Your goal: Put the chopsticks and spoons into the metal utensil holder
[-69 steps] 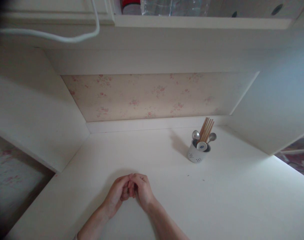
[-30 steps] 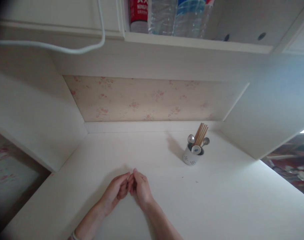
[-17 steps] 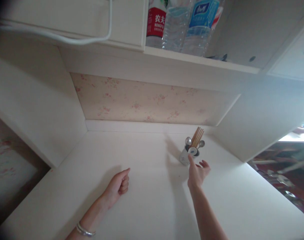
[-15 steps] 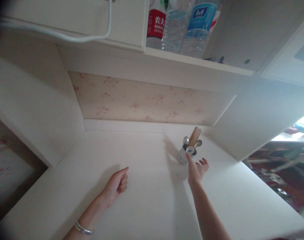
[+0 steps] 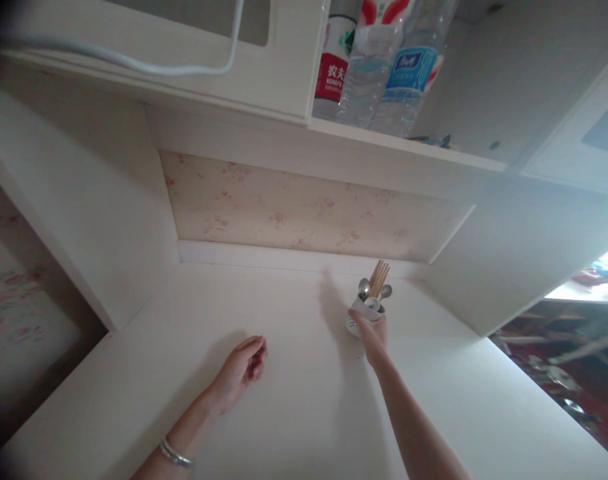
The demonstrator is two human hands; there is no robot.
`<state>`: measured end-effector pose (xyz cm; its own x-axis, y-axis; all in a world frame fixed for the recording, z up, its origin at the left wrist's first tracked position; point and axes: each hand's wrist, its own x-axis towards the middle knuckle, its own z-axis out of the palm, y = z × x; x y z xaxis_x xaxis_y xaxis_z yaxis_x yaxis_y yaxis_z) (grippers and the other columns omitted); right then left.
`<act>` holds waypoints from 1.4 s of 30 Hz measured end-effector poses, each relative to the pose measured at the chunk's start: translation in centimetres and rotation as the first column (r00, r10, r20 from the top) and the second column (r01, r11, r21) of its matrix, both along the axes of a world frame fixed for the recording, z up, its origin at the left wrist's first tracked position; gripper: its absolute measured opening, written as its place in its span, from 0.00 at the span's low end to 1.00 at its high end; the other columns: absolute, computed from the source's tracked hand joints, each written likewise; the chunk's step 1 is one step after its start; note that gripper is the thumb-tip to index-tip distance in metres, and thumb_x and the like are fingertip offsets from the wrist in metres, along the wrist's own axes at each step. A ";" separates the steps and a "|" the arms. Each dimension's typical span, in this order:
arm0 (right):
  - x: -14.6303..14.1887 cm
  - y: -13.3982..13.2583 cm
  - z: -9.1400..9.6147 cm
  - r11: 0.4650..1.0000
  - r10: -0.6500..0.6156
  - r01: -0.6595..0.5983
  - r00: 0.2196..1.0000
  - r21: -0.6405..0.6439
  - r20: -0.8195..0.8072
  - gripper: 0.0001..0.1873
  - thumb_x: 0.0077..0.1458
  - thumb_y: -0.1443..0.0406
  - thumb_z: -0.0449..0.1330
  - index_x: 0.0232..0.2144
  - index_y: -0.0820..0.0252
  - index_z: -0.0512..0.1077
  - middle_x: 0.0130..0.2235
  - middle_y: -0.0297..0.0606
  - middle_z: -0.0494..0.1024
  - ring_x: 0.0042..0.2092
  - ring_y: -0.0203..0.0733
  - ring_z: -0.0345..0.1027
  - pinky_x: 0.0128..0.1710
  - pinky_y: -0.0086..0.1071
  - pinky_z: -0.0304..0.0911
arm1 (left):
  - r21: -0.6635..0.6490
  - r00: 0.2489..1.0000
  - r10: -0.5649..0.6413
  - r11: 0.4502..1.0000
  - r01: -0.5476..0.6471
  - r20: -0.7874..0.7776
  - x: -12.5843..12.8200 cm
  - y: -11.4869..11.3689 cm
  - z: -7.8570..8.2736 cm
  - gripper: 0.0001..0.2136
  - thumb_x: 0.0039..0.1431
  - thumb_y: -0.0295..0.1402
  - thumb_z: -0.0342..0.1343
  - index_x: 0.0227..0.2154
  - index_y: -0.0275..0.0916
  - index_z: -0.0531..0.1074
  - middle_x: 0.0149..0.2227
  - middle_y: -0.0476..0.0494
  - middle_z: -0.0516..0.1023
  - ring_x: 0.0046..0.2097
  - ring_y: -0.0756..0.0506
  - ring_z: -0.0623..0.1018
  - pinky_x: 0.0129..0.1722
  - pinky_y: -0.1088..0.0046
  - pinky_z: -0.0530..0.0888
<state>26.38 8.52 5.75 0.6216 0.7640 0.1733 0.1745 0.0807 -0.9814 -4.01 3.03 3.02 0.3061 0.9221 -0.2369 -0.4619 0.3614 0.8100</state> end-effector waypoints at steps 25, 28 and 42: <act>-19.8 -8.0 -4.0 0.263 0.307 -0.925 -0.190 0.275 -0.933 0.45 0.42 0.32 0.54 0.41 0.67 0.70 0.34 0.44 0.80 0.27 0.46 0.76 0.24 0.35 0.69 | -0.421 0.782 0.474 0.856 -0.300 0.406 -2.9 1.9 1.8 0.16 0.54 0.45 0.61 0.41 0.42 0.70 0.36 0.43 0.79 0.33 0.42 0.81 0.36 0.60 0.77; -19.6 -7.9 -4.6 0.139 0.298 -0.926 -0.300 0.352 -0.906 0.50 0.40 0.28 0.49 0.42 0.68 0.70 0.32 0.45 0.79 0.27 0.46 0.76 0.24 0.36 0.69 | -0.426 0.760 0.478 0.856 -0.291 0.440 -3.5 2.2 1.4 0.14 0.56 0.42 0.60 0.37 0.36 0.72 0.31 0.42 0.79 0.29 0.46 0.79 0.31 0.67 0.77; -19.8 -8.1 -5.4 0.066 0.267 -0.935 -0.320 0.349 -0.909 0.50 0.35 0.30 0.55 0.42 0.70 0.71 0.33 0.47 0.79 0.28 0.50 0.75 0.27 0.36 0.66 | -0.375 0.817 0.426 0.883 -0.282 0.389 -3.1 1.9 2.0 0.12 0.59 0.41 0.58 0.39 0.38 0.73 0.36 0.42 0.79 0.31 0.47 0.80 0.30 0.71 0.79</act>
